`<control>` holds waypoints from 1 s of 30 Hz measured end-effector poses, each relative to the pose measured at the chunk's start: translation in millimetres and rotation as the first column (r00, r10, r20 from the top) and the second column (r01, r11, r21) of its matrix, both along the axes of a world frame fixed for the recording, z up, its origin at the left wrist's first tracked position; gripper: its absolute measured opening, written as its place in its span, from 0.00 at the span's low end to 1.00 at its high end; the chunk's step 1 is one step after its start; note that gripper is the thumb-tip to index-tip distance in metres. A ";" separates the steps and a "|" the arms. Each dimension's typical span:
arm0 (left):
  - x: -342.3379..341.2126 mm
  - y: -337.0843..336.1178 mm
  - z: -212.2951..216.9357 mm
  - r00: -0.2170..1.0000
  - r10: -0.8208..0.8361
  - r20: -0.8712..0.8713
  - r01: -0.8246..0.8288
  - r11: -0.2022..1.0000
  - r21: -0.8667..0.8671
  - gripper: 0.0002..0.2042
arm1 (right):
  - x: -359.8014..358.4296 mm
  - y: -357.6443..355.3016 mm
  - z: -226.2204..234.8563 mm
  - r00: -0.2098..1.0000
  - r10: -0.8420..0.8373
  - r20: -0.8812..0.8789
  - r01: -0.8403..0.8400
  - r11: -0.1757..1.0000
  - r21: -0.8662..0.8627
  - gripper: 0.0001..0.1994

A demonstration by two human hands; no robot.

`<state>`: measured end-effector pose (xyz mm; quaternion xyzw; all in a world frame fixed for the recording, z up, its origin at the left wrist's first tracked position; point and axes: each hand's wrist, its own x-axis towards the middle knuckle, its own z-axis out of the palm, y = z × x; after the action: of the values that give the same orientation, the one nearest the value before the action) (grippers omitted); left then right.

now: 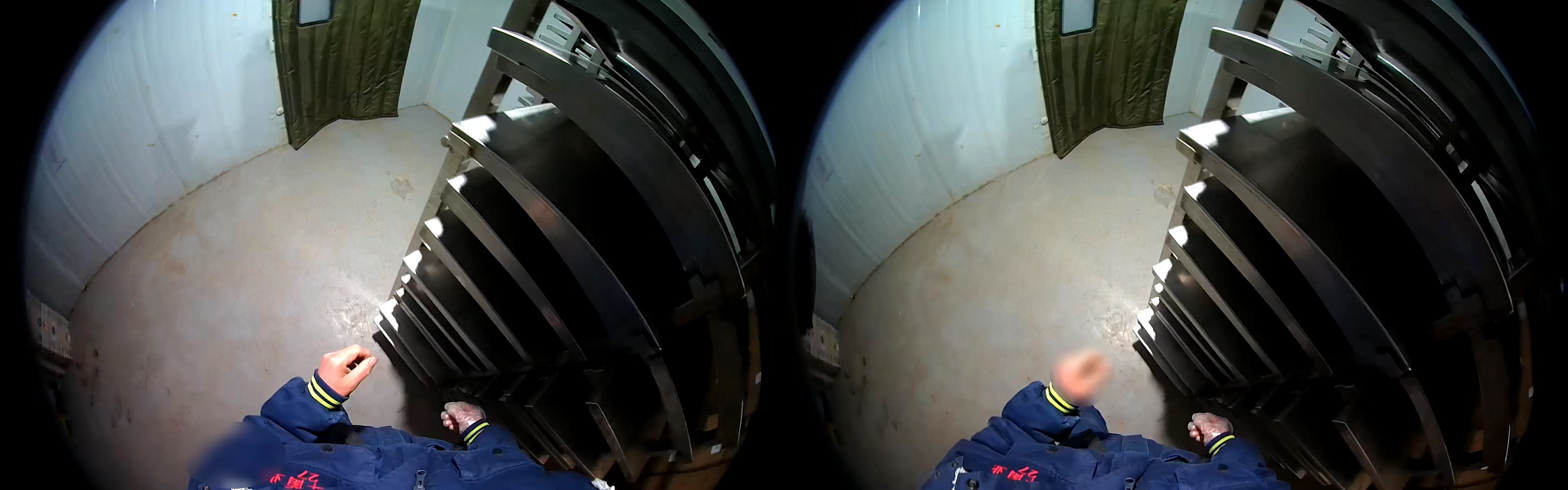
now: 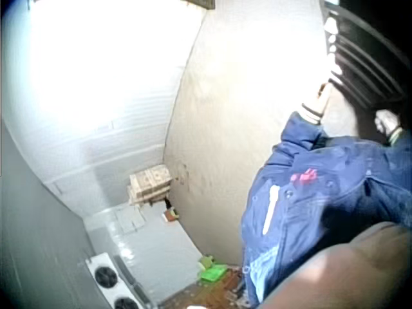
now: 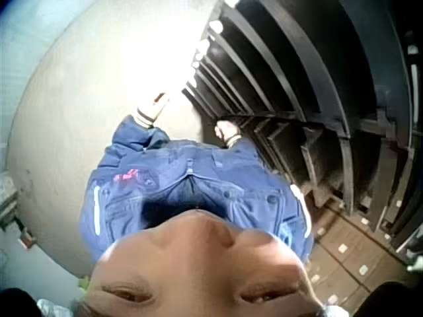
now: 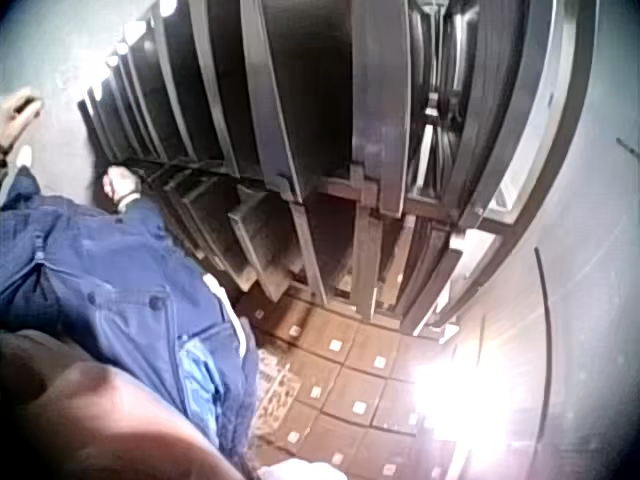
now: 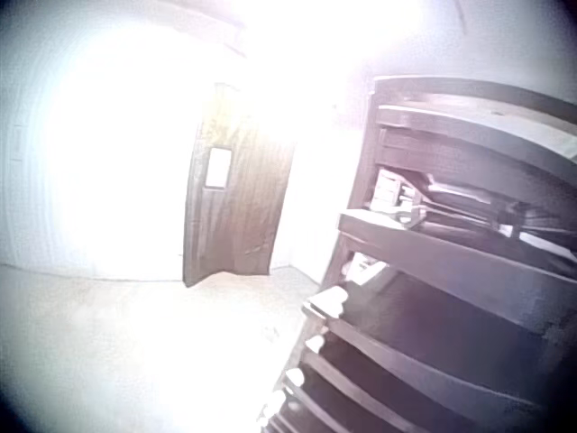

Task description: The person picks through mushrooms in a plastic basket, selecting specific ones by hand to hold before walking through a doorway.

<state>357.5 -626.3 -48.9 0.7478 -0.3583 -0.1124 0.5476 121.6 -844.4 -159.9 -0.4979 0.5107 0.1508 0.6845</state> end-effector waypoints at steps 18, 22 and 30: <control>367.9 -331.7 109.7 0.523 -0.475 0.708 0.789 0.584 -0.191 0.26 | 316.6 -8.8 -54.7 0.942 -0.328 -0.075 0.314 0.938 -0.148 0.10; 386.2 -364.0 141.5 0.229 -0.569 0.790 0.921 0.389 0.013 0.17 | 373.5 -29.6 -74.2 0.987 -0.116 -0.107 0.071 0.931 -0.357 0.10; 384.5 -448.4 149.8 -0.042 -0.482 0.875 0.997 -0.082 0.003 0.05 | 466.2 -25.0 -71.9 0.906 -0.388 -0.170 0.284 0.854 -0.435 0.10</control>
<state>742.0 -1074.7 100.9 0.0437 -0.9139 -0.0210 0.4030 587.7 -869.4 -231.8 -0.5064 0.6928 -0.0177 0.5132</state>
